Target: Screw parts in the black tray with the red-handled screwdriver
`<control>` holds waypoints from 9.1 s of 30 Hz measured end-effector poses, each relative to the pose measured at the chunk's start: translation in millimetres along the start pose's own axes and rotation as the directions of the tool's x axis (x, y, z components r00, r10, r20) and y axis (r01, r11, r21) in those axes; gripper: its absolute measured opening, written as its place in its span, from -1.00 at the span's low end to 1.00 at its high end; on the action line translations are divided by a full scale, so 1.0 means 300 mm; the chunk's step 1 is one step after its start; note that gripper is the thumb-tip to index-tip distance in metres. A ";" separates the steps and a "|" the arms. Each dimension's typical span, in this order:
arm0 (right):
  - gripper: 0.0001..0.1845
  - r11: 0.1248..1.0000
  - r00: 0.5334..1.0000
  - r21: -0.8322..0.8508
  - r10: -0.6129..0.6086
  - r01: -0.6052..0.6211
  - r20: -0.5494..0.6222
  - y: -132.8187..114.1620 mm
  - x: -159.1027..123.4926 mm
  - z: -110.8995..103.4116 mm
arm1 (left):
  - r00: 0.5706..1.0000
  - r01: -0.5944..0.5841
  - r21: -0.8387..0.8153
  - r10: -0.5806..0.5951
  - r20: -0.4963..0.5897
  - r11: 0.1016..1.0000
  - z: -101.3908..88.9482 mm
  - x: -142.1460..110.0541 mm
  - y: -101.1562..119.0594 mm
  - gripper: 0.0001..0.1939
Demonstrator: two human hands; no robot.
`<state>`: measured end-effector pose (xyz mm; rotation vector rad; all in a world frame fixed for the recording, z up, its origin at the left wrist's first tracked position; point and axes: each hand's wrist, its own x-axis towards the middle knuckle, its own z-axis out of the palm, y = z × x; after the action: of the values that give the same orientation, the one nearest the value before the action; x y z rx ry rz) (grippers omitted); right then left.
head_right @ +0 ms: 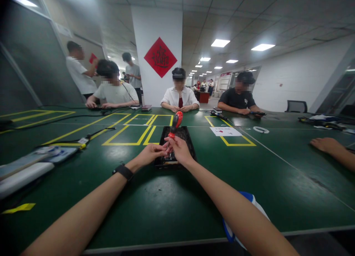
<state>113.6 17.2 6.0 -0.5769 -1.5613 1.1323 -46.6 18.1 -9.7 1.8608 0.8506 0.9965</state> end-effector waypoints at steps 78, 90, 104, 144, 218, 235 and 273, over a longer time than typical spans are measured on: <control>-0.69 0.979 0.995 0.179 0.100 -0.095 -0.018 0.021 -0.003 -0.020 | 0.998 0.034 -0.087 -0.028 0.061 0.996 0.002 -0.009 0.021 -0.75; -0.65 0.983 0.996 0.167 0.084 -0.081 -0.012 0.022 -0.005 -0.021 | 0.998 0.052 -0.101 -0.047 0.052 0.994 -0.006 -0.009 0.029 -0.71; -0.57 0.976 0.989 0.173 0.114 -0.130 0.097 0.012 -0.008 -0.017 | 0.986 0.020 -0.100 -0.003 0.167 0.995 -0.013 -0.010 0.021 -0.75; -0.70 0.962 0.988 0.230 0.155 -0.148 -0.012 0.041 0.004 -0.030 | 0.998 0.058 -0.099 -0.054 0.044 0.993 -0.014 -0.007 0.007 -0.75; -0.69 0.959 0.990 0.247 0.129 -0.137 0.051 0.022 -0.004 -0.023 | 0.998 0.033 -0.101 -0.037 -0.044 0.994 0.002 -0.011 0.013 -0.69; -0.70 0.963 0.989 0.235 0.114 -0.133 0.093 0.022 0.000 -0.021 | 0.992 0.074 -0.141 -0.058 0.116 0.987 -0.019 -0.016 0.015 -0.72; -0.60 0.954 0.985 0.254 0.134 -0.158 0.110 0.019 -0.005 -0.023 | 0.987 0.039 -0.127 -0.019 0.157 0.991 -0.018 -0.015 0.006 -0.74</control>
<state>119.4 20.9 0.2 -0.4732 -1.4323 1.4702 -53.1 15.6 -7.6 1.7850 0.7015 0.8555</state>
